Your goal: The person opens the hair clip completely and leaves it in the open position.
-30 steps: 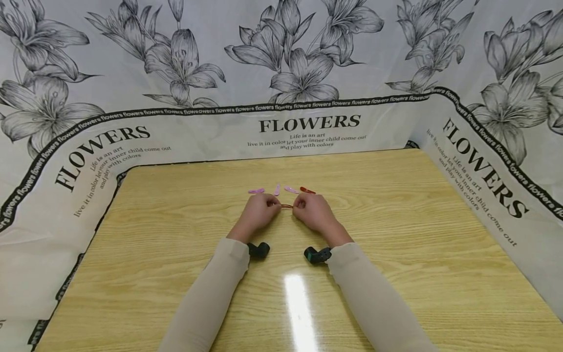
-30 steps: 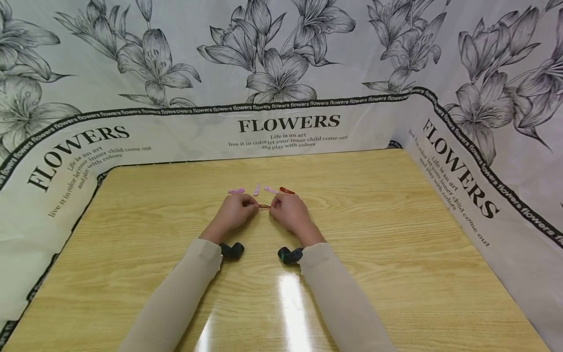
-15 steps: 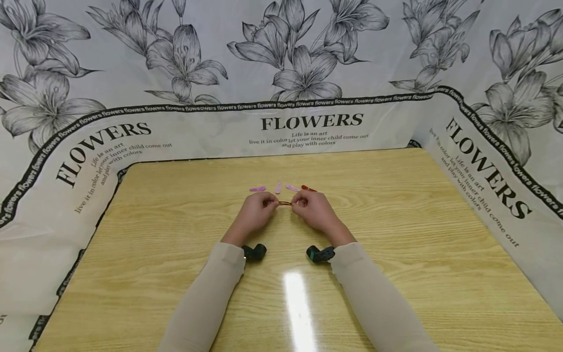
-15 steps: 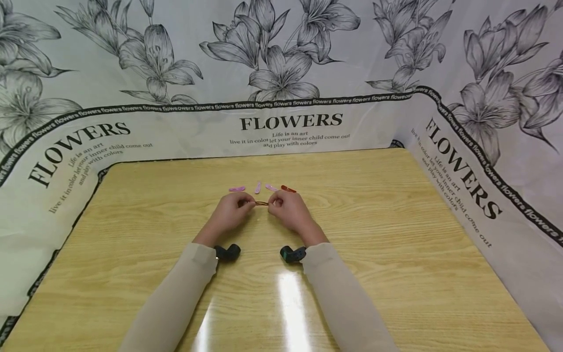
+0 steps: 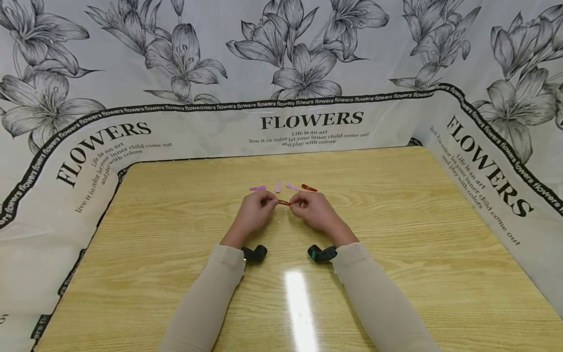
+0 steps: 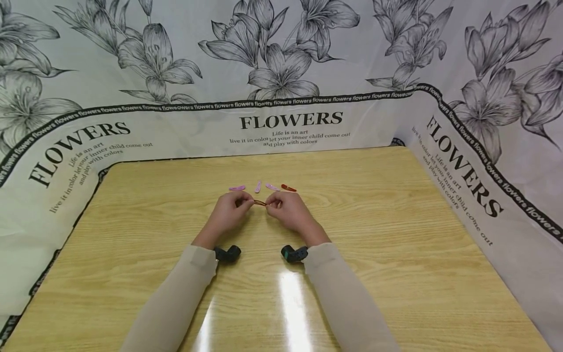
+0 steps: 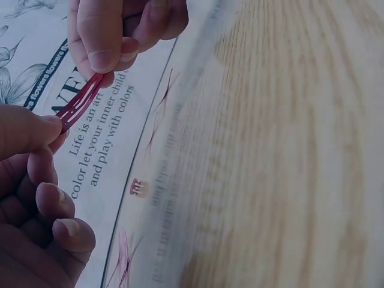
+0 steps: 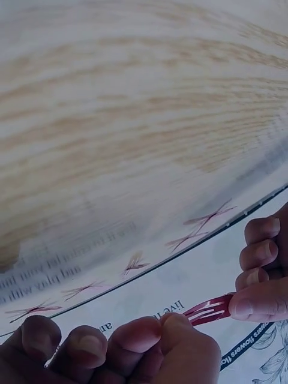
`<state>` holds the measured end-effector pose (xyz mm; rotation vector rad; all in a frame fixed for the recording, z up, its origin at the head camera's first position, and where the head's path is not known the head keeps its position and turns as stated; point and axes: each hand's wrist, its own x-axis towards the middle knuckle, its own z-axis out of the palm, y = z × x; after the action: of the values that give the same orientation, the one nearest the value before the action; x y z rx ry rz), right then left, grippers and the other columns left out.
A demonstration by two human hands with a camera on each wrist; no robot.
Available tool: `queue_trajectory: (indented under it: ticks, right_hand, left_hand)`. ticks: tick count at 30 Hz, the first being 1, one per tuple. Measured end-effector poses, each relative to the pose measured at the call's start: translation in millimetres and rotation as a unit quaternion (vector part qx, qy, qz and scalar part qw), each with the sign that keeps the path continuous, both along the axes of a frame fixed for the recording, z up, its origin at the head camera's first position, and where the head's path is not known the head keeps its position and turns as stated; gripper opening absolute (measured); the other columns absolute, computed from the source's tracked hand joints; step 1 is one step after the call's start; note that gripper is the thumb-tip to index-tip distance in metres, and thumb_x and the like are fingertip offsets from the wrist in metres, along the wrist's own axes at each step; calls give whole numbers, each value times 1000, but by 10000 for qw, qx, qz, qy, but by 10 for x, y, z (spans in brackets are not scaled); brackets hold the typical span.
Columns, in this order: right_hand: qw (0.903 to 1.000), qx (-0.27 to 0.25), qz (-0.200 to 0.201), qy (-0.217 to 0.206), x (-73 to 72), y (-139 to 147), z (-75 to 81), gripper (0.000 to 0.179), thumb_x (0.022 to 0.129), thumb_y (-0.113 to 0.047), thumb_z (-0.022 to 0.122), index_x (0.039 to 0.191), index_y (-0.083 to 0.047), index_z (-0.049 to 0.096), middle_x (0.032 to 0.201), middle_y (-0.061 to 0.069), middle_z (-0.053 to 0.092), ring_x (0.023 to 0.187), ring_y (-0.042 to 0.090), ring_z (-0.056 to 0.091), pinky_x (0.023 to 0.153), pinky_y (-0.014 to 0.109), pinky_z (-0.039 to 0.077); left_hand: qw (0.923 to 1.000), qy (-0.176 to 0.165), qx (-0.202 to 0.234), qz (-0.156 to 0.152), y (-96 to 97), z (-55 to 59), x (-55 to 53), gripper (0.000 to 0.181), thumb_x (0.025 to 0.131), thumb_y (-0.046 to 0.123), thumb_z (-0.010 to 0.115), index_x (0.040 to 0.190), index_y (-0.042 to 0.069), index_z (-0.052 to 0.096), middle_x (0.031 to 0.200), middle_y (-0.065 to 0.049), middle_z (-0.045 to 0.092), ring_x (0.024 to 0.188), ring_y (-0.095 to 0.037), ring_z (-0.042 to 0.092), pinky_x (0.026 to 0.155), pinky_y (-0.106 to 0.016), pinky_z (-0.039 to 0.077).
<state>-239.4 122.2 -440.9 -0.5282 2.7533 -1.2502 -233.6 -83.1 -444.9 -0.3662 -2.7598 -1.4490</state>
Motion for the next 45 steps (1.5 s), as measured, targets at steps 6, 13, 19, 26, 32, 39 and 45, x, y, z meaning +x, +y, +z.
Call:
queue_trajectory:
  ticks: [6, 13, 19, 26, 32, 39, 45]
  right_hand:
    - [9998, 128, 12, 127, -5, 27, 21, 18, 95, -26, 62, 102, -13, 72, 87, 1, 66, 69, 17, 52, 64, 31, 44]
    - [9999, -9, 23, -137, -11, 65, 31, 15, 97, -27, 59, 103, -17, 70, 95, 2, 66, 74, 19, 52, 69, 33, 44]
    - [9996, -151, 177, -144, -8, 82, 35, 15, 97, -26, 59, 103, -17, 70, 97, 2, 67, 78, 18, 53, 73, 33, 45]
    - [9991, -266, 283, -182, 3, 82, 43, 16, 98, -24, 58, 104, -16, 70, 99, 3, 68, 82, 18, 53, 76, 33, 45]
    - [9987, -312, 354, -166, 2, 90, 39, 17, 98, -24, 58, 105, -15, 70, 101, 3, 68, 85, 17, 55, 78, 33, 45]
    - [9980, -412, 441, -204, 1, 110, 46, 16, 98, -22, 58, 104, -13, 70, 102, 5, 67, 85, 18, 55, 78, 33, 46]
    - [9959, -635, 571, -286, -13, 126, 33, 15, 97, -20, 60, 101, -11, 70, 99, 6, 67, 82, 20, 53, 75, 34, 45]
  left_hand:
    - [10000, 34, -2, -2, -9, -18, 12, 15, 97, 24, 60, 99, 13, 70, 83, -1, 62, 72, -15, 51, 65, -28, 44]
    - [9999, 100, 29, -108, -8, -14, 21, 17, 98, 23, 58, 102, 12, 70, 87, -1, 64, 75, -14, 53, 68, -27, 45]
    - [9991, 306, -54, -291, -1, -11, 22, 16, 100, 21, 54, 100, 10, 67, 83, -2, 59, 73, -15, 50, 67, -28, 42]
    - [9977, 456, -83, -487, 6, -23, 15, 15, 100, 18, 52, 97, 8, 63, 80, -2, 54, 71, -14, 47, 66, -27, 41]
    - [9957, 696, -243, -568, 9, -21, 16, 14, 100, 16, 52, 96, 7, 61, 80, -3, 54, 74, -14, 48, 69, -28, 41]
    - [9944, 776, -289, -658, 10, -15, 21, 13, 100, 14, 51, 97, 5, 60, 81, -4, 54, 75, -15, 48, 70, -27, 40]
    - [9949, 662, -249, -714, -2, -3, 35, 14, 101, 14, 50, 98, 6, 60, 83, -4, 54, 73, -14, 47, 69, -27, 40]
